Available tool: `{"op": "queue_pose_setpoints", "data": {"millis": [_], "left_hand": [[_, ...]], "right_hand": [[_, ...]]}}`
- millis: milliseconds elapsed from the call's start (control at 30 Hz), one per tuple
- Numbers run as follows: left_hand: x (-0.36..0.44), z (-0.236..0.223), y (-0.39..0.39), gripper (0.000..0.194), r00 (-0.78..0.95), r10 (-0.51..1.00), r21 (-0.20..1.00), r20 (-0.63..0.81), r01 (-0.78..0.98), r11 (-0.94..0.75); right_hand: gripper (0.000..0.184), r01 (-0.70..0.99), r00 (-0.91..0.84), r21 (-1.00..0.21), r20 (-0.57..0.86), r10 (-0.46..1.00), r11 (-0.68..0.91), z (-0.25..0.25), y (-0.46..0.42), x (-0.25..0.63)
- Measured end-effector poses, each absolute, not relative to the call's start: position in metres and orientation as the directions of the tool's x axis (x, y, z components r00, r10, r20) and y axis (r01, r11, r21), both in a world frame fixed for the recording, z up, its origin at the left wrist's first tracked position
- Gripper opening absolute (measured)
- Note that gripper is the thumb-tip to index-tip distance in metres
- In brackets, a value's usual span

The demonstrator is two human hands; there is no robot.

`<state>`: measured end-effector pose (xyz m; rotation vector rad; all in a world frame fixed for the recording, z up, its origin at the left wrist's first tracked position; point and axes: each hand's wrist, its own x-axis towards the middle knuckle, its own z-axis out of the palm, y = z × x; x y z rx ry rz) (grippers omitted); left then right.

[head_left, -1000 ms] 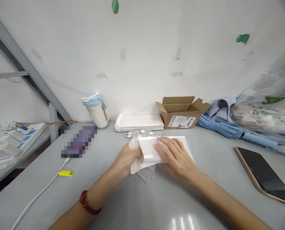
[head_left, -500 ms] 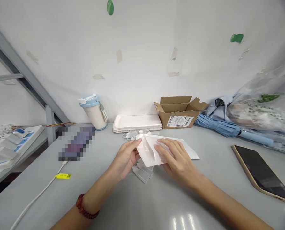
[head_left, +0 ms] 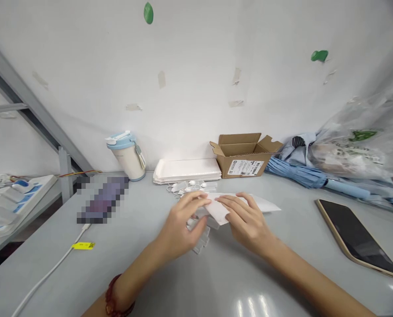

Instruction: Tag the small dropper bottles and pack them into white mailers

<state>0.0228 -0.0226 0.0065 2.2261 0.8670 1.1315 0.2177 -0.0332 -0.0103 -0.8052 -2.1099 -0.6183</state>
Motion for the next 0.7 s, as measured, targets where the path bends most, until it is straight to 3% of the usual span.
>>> {"op": "queue_pose_setpoints", "data": {"millis": [100,200,300,433,533,700], "left_hand": [[0.028,-0.001,-0.023,0.043,0.568,0.596,0.448,0.567,0.395,-0.802],[0.037,-0.006,-0.023,0.033,0.552,0.579,0.401,0.6,0.419,-0.815],[0.052,-0.006,-0.026,0.023,0.471,0.674,0.518,0.57,0.431,-0.739],[0.083,-0.003,-0.029,0.049,0.395,0.813,0.739,0.428,0.365,-0.566],[0.106,0.002,-0.024,0.051,0.358,0.87,0.806,0.34,0.366,-0.466],[0.131,0.01,0.011,0.043,0.358,0.931,0.872,-0.073,0.475,-0.114]], "right_hand": [[0.019,0.752,-0.457,0.151,0.821,0.342,0.642,-0.008,-0.036,0.218],[0.018,0.799,-0.42,0.178,0.849,0.322,0.574,-0.002,-0.038,0.22],[0.017,0.836,-0.376,0.196,0.885,0.274,0.512,0.006,-0.034,0.226],[0.008,0.864,-0.399,0.22,0.848,0.35,0.452,0.007,-0.016,0.243],[0.006,0.891,-0.381,0.201,0.82,0.427,0.407,-0.001,0.001,0.259],[0.02,0.939,-0.295,0.078,0.687,0.664,0.336,-0.012,0.017,0.282]]}}
